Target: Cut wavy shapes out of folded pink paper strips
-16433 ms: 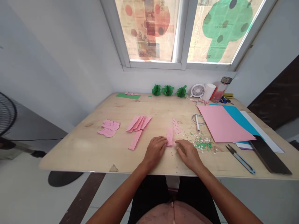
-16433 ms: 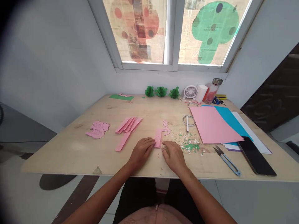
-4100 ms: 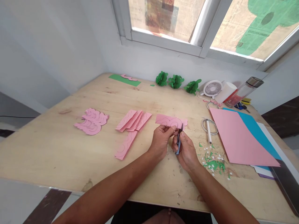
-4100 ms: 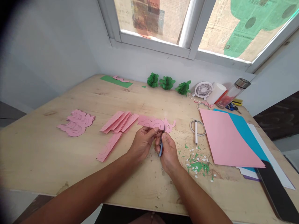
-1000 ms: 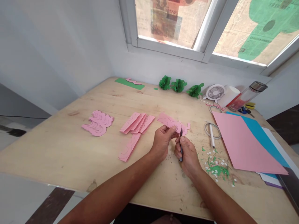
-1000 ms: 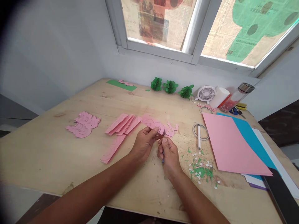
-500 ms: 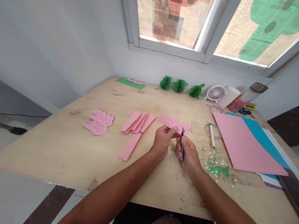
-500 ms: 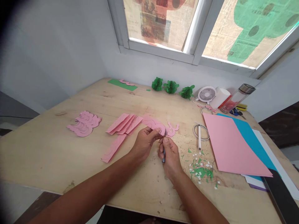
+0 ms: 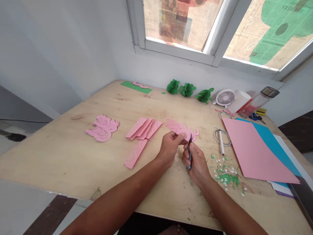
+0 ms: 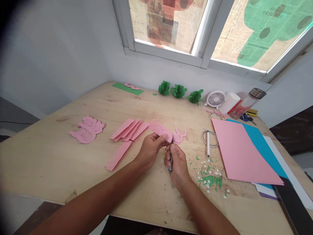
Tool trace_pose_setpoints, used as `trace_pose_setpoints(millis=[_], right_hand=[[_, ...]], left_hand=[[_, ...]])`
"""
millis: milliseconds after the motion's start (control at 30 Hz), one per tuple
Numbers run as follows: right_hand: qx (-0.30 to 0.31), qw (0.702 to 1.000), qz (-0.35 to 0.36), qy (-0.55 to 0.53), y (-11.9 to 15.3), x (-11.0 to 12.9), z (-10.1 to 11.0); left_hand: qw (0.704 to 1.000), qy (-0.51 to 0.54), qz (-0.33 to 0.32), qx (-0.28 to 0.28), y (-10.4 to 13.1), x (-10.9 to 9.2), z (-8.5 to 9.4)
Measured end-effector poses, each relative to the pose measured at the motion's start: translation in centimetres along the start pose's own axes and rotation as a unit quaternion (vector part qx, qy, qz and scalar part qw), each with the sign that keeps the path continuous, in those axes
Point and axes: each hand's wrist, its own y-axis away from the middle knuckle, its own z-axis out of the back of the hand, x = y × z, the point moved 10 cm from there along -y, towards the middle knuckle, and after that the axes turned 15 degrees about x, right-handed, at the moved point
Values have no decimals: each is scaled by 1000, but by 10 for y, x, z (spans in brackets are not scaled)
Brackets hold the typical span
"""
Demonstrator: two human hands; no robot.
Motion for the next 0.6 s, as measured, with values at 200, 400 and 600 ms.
trace_pose_setpoints(millis=[200,400,600], right_hand=[[-8,1000,1,-7,0,-1,0],[-4,1000,-1,-3,1,-2,-3],[1,1000,-2,-1,1,-4,-3]], left_hand=[[1000,2,-1,-4,0,2,2],[1000,8,-10,-1,-1,1,2],[1000,-5,-12,-1,-1,2,3]])
